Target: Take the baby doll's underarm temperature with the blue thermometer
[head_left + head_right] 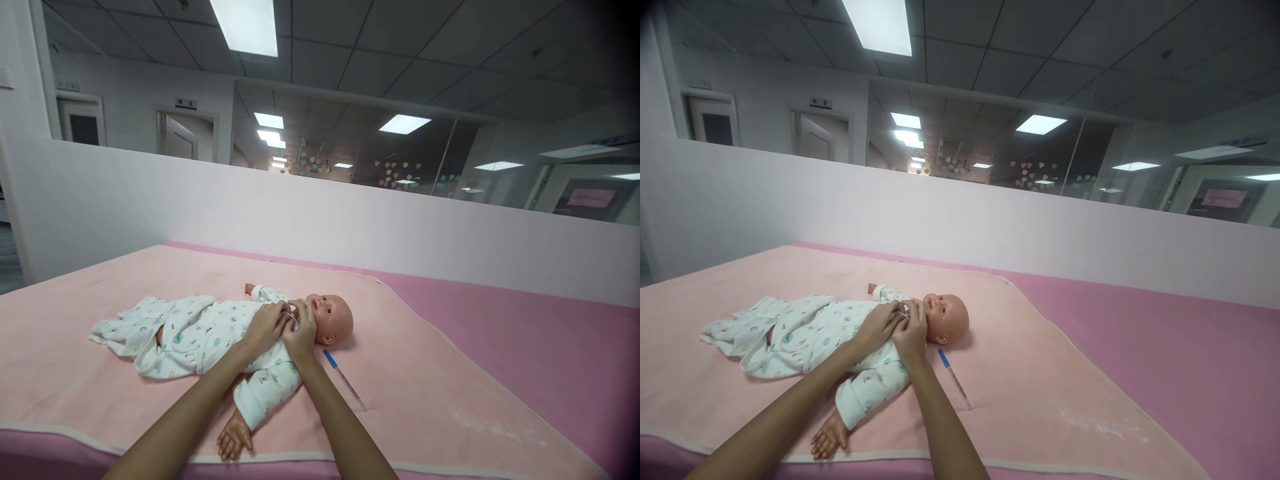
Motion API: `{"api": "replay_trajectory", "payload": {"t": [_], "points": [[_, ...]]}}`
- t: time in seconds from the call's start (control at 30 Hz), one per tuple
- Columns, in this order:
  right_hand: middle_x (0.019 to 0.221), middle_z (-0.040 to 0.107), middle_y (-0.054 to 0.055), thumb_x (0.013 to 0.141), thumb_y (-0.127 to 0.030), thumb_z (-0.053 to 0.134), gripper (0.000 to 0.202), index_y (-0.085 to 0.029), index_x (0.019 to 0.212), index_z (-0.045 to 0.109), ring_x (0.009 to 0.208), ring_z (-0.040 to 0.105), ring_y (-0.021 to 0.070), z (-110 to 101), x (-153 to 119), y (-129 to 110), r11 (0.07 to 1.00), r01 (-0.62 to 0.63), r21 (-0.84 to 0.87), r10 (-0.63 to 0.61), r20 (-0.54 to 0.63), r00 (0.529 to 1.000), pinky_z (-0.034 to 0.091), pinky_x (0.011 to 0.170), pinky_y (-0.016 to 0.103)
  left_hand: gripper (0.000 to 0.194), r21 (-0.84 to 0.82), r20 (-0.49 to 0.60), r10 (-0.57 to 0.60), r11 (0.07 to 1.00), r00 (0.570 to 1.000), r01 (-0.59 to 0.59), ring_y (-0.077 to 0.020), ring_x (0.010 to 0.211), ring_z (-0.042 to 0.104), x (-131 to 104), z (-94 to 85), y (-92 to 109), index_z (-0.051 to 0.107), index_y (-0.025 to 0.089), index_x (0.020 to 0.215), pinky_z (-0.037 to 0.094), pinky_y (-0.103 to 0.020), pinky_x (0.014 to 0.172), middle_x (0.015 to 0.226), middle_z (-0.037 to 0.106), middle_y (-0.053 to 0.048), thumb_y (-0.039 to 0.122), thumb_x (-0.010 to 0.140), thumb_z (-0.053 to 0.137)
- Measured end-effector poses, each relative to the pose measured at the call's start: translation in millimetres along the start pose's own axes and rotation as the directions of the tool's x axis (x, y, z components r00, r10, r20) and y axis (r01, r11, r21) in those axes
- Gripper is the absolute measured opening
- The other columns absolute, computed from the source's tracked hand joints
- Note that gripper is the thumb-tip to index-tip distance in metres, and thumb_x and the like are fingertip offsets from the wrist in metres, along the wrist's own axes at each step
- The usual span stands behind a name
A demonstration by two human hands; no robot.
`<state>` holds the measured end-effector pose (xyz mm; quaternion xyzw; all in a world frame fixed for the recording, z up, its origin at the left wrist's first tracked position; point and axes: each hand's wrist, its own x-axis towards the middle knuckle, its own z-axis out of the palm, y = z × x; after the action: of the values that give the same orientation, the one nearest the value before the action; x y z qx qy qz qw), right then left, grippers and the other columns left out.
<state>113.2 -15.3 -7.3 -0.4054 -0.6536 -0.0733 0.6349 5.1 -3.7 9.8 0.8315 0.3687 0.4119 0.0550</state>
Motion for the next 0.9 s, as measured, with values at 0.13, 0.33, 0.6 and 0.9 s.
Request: {"api": "replay_trajectory", "payload": {"t": [0.13,0.33,0.6,0.9], "points": [[0.093,0.051,0.006,0.06,0.001,0.035,0.042,-0.018,0.092,0.054,0.081,0.05,0.017,-0.6,-1.0,1.2,1.0,-0.023,-0.008,0.023,-0.014,1.0,0.045,0.071,0.031,0.01,-0.097,0.0,-0.008,0.995,1.0,0.008,-0.0175,0.077,0.055,0.4,-3.0,0.4,0.05,0.02,0.086,0.041,-0.03,0.071,0.085,0.062,-0.002,0.017,0.077,0.045],[0.091,0.052,0.006,0.061,-0.001,0.037,0.039,-0.019,0.091,0.053,0.081,0.049,0.0182,-1.8,-1.0,1.0,1.0,-0.026,-0.013,0.025,-0.04,0.999,0.045,0.072,0.032,0.015,-0.128,-0.022,-0.014,0.992,1.0,0.012,-0.0187,0.081,0.057,0.7,-1.3,-2.7,0.052,0.021,0.091,0.043,-0.031,0.074,0.09,0.064,-0.002,0.02,0.077,0.047],[0.085,0.053,0.005,0.061,-0.001,0.036,0.035,-0.019,0.087,0.053,0.074,0.049,0.0161,-3.5,-0.3,-3.6,1.0,-0.006,0.006,0.007,-0.052,0.999,0.045,0.067,0.029,0.016,-0.131,-0.037,-0.028,0.991,0.999,0.023,-0.0195,0.083,0.057,-1.6,-1.1,-1.2,0.055,0.021,0.092,0.044,-0.032,0.075,0.091,0.064,-0.003,0.022,0.078,0.047],[0.086,0.054,0.006,0.064,-0.002,0.035,0.035,-0.019,0.088,0.054,0.083,0.052,0.0185,-4.6,-0.9,-1.6,0.998,0.061,-0.002,-0.061,-0.098,0.993,0.046,0.067,0.031,0.015,-0.48,-0.237,-0.165,0.877,0.957,0.032,-0.0174,0.087,0.058,2.5,-27.3,-7.7,0.056,0.017,0.084,0.046,-0.031,0.081,0.087,0.062,-0.005,0.018,0.076,0.043]]}}
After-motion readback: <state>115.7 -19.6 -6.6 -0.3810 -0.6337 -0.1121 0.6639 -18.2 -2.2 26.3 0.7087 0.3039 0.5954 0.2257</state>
